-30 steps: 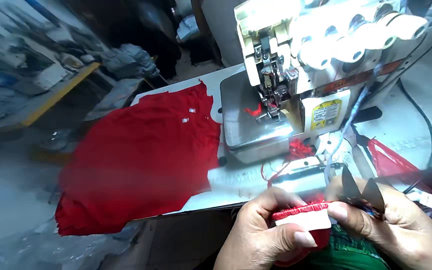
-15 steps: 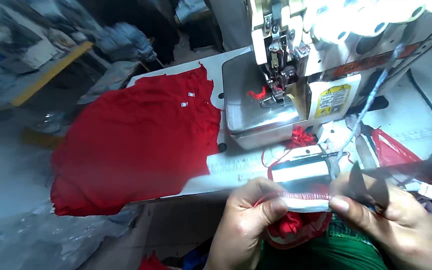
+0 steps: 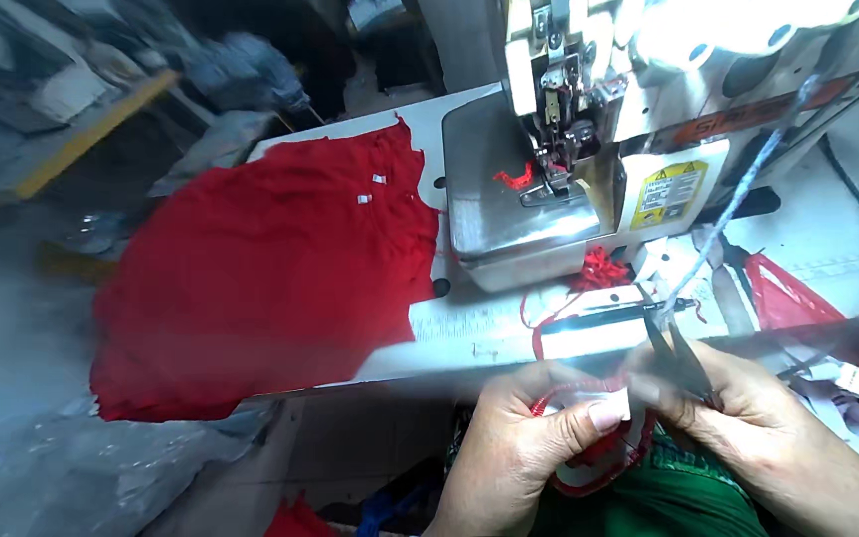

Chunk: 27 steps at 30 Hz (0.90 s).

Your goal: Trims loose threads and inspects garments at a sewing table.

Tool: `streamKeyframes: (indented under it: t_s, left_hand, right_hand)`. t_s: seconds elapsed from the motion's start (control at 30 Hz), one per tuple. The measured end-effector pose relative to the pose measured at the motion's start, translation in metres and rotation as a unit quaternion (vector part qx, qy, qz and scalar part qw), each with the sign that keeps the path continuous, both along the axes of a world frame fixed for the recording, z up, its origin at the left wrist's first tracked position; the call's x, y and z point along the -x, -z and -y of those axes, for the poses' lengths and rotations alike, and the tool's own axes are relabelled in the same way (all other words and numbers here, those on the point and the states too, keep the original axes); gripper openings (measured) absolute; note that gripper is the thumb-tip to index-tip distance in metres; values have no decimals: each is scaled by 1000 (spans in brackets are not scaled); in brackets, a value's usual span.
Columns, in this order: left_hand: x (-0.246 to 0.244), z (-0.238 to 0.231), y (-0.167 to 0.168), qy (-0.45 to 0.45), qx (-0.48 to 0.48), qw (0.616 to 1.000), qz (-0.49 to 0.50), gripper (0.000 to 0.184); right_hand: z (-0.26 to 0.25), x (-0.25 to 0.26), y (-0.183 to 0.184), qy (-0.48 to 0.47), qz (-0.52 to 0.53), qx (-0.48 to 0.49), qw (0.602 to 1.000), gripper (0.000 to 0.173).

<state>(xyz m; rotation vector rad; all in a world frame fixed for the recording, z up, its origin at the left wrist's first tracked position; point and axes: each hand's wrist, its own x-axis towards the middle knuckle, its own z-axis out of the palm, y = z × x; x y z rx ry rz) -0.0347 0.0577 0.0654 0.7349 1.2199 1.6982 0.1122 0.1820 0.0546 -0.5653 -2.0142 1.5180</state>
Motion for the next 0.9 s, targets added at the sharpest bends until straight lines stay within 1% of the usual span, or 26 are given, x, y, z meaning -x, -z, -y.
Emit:
streamKeyframes:
  t_s: [0.03, 0.07, 0.13, 0.17, 0.2, 0.23, 0.3, 0.33, 0.4, 0.57, 0.7, 0.9]
  left_hand:
    - [0, 0, 0, -6, 9, 1000, 3, 6]
    - [0, -1, -1, -12, 22, 1000, 5, 6]
    - [0, -3, -1, -30, 51, 998, 7, 7]
    - [-1, -4, -1, -39, 58, 998, 11, 7]
    - [-2, -5, 1, -46, 59, 997, 9, 8]
    - [-2, -5, 2, -51, 54, 997, 6, 7]
    - [-2, -5, 4, -55, 40, 998, -15, 7]
    - [-2, -5, 5, -57, 34, 997, -25, 6]
    - [-1, -4, 6, -59, 24, 997, -38, 6]
    - [1, -3, 6, -48, 23, 998, -39, 6]
    - [1, -3, 5, -43, 27, 998, -37, 8]
    - [2, -4, 4, -38, 39, 998, -32, 9]
  right_hand:
    - [0, -2, 0, 19, 10, -15, 1000, 20]
    - [0, -5, -1, 37, 20, -30, 999, 30]
    - [-1, -14, -11, 58, 48, -80, 994, 57]
    - [0, -18, -18, 41, 62, -98, 992, 65]
    - [2, -21, -24, 20, 73, -107, 991, 67]
    - [6, -23, -28, 0, 80, -108, 991, 61]
    - [12, -25, -30, -25, 88, -83, 992, 40]
    - [15, -24, -28, -27, 87, -64, 994, 33]
    - [19, -23, -23, -42, 81, -15, 996, 26]
    - [26, -20, -26, -53, 60, 66, 995, 18]
    - [24, -18, -27, -52, 65, 57, 995, 23]
    - [22, -18, -30, -67, 98, 35, 992, 23]
